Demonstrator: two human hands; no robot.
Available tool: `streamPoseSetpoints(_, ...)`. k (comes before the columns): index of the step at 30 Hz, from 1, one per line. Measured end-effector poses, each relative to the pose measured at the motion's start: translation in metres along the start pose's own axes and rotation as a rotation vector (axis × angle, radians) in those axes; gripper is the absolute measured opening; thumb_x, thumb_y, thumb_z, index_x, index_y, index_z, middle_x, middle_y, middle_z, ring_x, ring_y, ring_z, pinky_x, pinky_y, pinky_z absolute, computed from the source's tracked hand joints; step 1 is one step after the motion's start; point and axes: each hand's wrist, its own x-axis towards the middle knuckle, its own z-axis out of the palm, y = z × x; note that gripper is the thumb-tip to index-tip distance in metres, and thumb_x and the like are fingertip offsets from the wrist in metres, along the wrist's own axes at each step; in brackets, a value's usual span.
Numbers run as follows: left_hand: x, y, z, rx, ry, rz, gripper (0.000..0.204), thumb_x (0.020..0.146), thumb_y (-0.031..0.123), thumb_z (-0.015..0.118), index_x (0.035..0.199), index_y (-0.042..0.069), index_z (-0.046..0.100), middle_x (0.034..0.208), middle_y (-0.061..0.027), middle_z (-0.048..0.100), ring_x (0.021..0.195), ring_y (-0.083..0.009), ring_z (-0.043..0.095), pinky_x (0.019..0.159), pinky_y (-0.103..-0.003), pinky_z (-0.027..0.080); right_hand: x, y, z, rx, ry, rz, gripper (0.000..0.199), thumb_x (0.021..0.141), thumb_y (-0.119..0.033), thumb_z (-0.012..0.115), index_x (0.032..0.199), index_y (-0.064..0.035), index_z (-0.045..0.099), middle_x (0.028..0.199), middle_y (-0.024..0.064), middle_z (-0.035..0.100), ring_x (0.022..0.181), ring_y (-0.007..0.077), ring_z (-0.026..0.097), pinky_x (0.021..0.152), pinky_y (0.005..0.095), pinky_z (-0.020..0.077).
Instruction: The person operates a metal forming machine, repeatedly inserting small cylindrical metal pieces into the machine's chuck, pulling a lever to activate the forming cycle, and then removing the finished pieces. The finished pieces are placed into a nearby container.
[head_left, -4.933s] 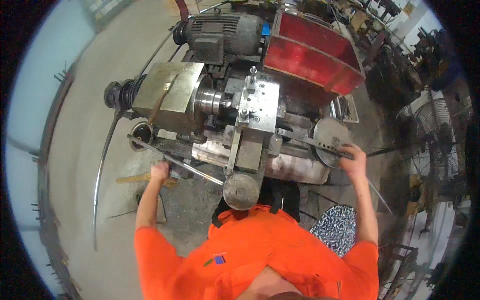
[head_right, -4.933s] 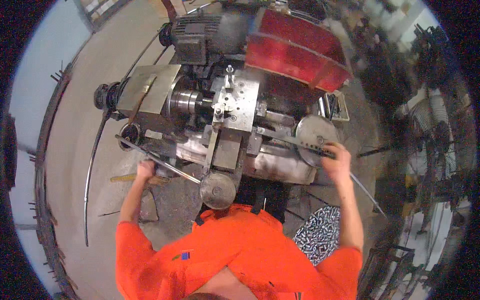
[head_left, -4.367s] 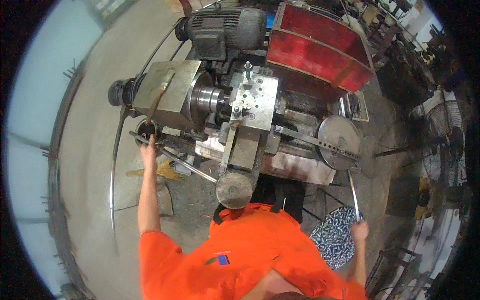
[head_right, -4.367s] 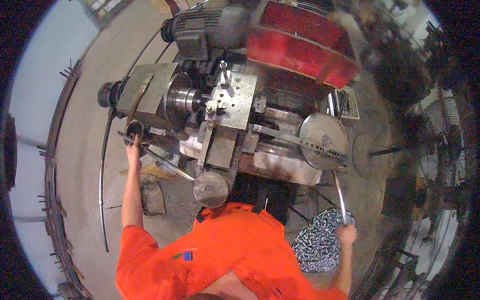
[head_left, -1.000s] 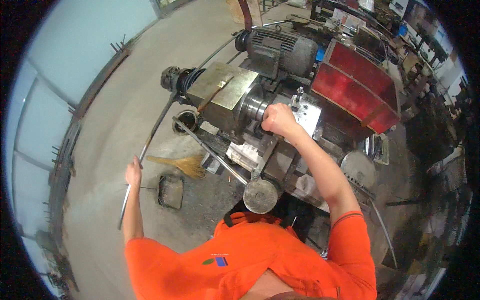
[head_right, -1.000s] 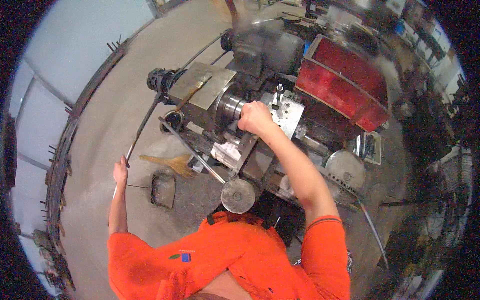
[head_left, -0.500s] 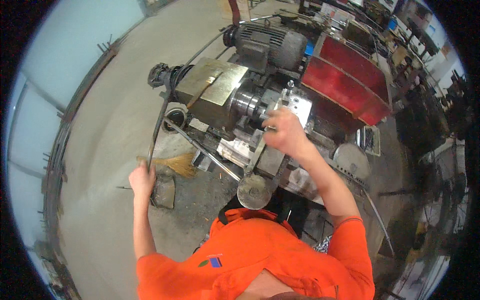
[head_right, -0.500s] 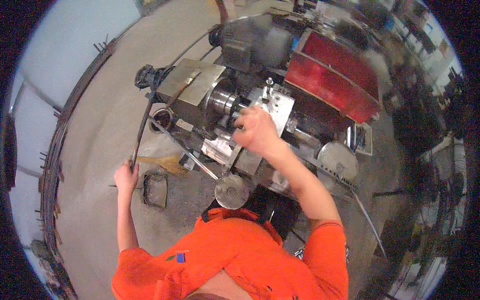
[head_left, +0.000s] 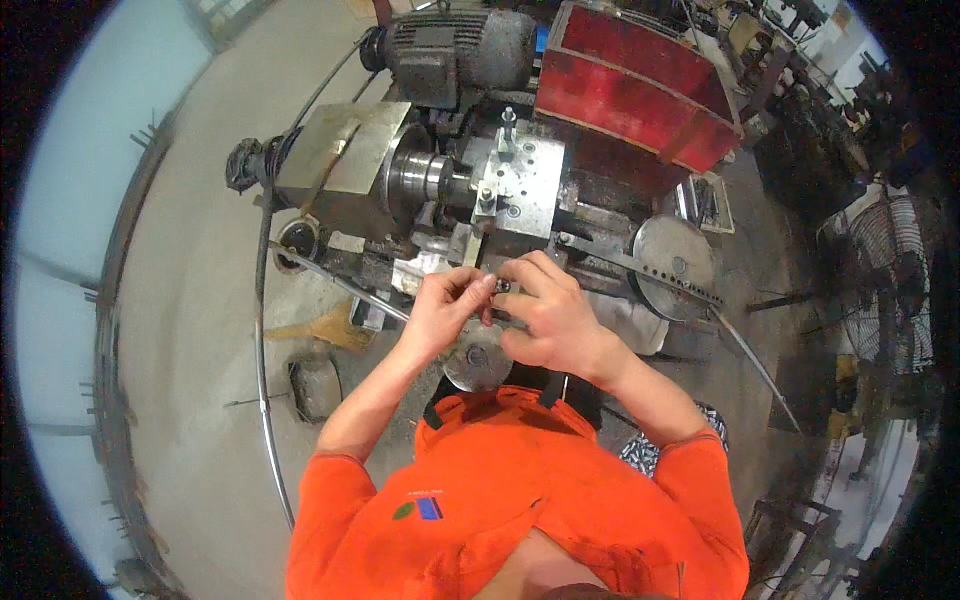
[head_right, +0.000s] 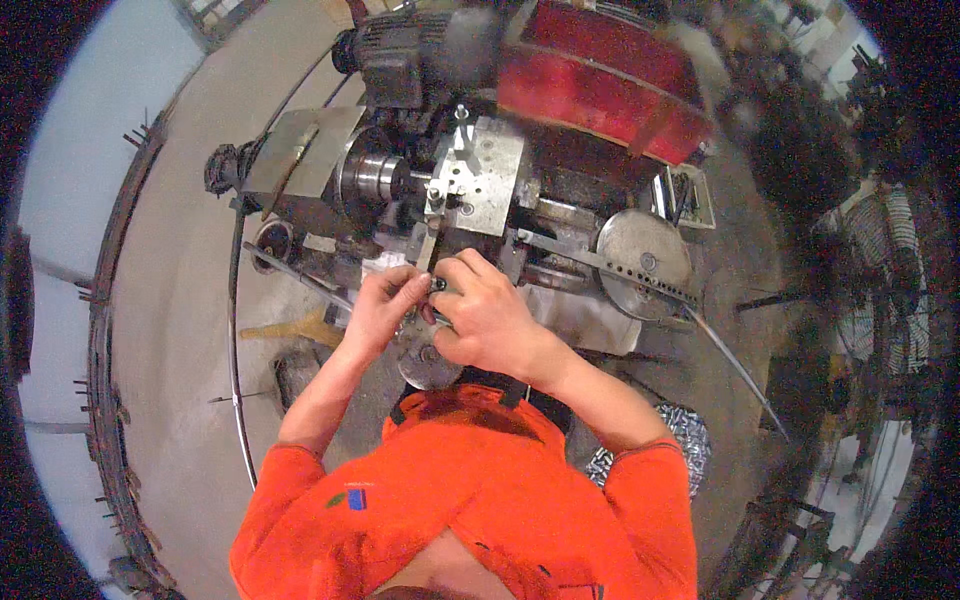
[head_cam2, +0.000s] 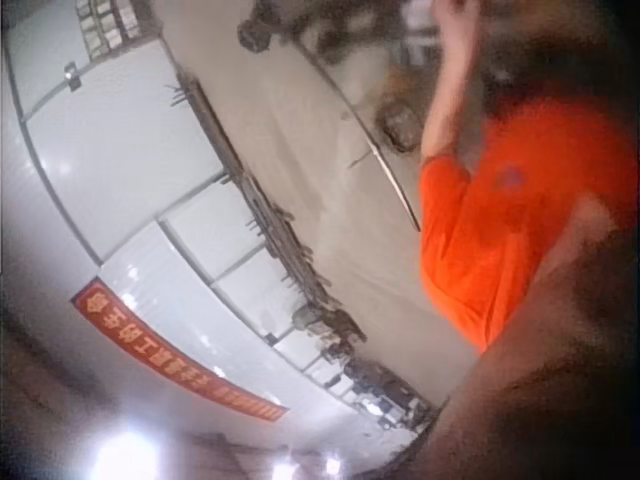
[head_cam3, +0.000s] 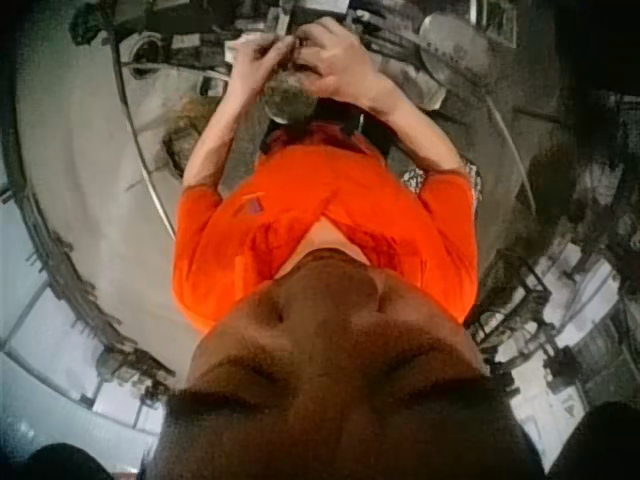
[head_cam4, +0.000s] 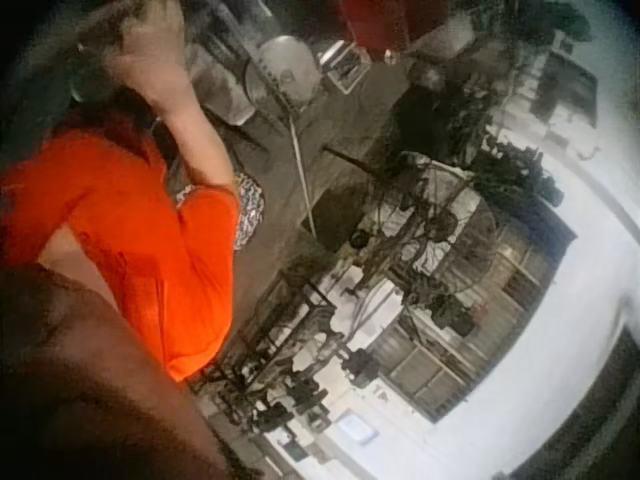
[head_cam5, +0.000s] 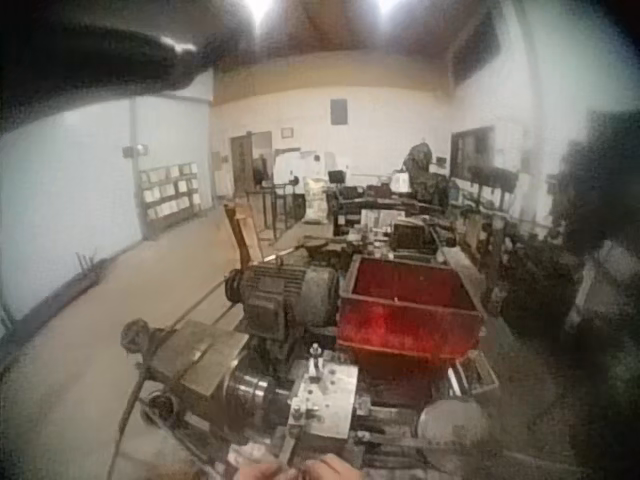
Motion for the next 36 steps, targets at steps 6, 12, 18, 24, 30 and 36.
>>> streamPoseSetpoints(6, -0.007, -0.010, 0.009, -0.495, -0.055, -0.233, 0.029, 0.093, 0.025, 0.051, 0.089, -0.001, 0.061, 0.066, -0.0052, 0.059, 0.056, -0.0153, 0.058, 0.060, -0.029, 0.050, -0.018, 0.003, 0.006, 0.243, 0.086, 0.087, 0.034, 0.058, -0.014, 0.062, 0.090, -0.0022, 0.065, 0.101, 0.0167, 0.056, 0.089, 0.0323, 0.054, 0.077, 0.0374, 0.0463)
streamPoseSetpoints(12, -0.005, -0.017, 0.014, -0.651, -0.094, -0.330, 0.028, 0.093, 0.026, 0.051, 0.085, 0.000, 0.059, 0.065, -0.0066, 0.058, 0.055, -0.0171, 0.058, 0.053, -0.030, 0.049, -0.032, 0.013, 0.018, 0.377, 0.131, 0.183, 0.039, 0.056, -0.012, 0.062, 0.094, -0.0042, 0.067, 0.099, 0.0164, 0.057, 0.088, 0.0304, 0.054, 0.077, 0.0351, 0.0456)
streamPoseSetpoints(18, 0.001, -0.020, 0.019, -0.750, -0.119, -0.382, 0.029, 0.092, 0.025, 0.052, 0.077, 0.001, 0.058, 0.059, -0.0075, 0.056, 0.054, -0.0171, 0.057, 0.049, -0.030, 0.048, -0.037, 0.022, 0.018, 0.406, 0.174, 0.208, 0.041, 0.054, -0.009, 0.061, 0.095, -0.0048, 0.068, 0.098, 0.0177, 0.057, 0.086, 0.0303, 0.056, 0.076, 0.0352, 0.0464)
streamPoseSetpoints(24, 0.004, -0.025, 0.021, -0.800, -0.127, -0.383, 0.032, 0.093, 0.027, 0.052, 0.075, 0.002, 0.058, 0.059, -0.0084, 0.057, 0.051, -0.0181, 0.057, 0.050, -0.030, 0.049, -0.033, 0.024, 0.015, 0.366, 0.173, 0.196, 0.041, 0.053, -0.008, 0.061, 0.093, -0.0048, 0.068, 0.095, 0.0181, 0.057, 0.086, 0.0309, 0.056, 0.076, 0.0351, 0.0465)
streamPoseSetpoints(30, 0.003, -0.023, 0.022, -0.833, -0.159, -0.371, 0.034, 0.094, 0.029, 0.050, 0.080, 0.000, 0.059, 0.060, -0.0089, 0.057, 0.051, -0.0190, 0.057, 0.049, -0.031, 0.049, -0.031, 0.022, 0.014, 0.335, 0.180, 0.220, 0.040, 0.053, -0.008, 0.061, 0.092, -0.0055, 0.068, 0.091, 0.0175, 0.057, 0.085, 0.0307, 0.056, 0.074, 0.0345, 0.0470)
streamPoseSetpoints(36, 0.004, -0.021, 0.022, -0.738, -0.181, -0.342, 0.032, 0.093, 0.028, 0.049, 0.085, -0.001, 0.060, 0.061, -0.0069, 0.056, 0.054, -0.0166, 0.056, 0.052, -0.030, 0.048, -0.029, 0.023, 0.007, 0.320, 0.168, 0.194, 0.039, 0.052, -0.006, 0.060, 0.090, -0.0055, 0.068, 0.092, 0.0164, 0.057, 0.084, 0.0292, 0.056, 0.073, 0.0337, 0.0474)
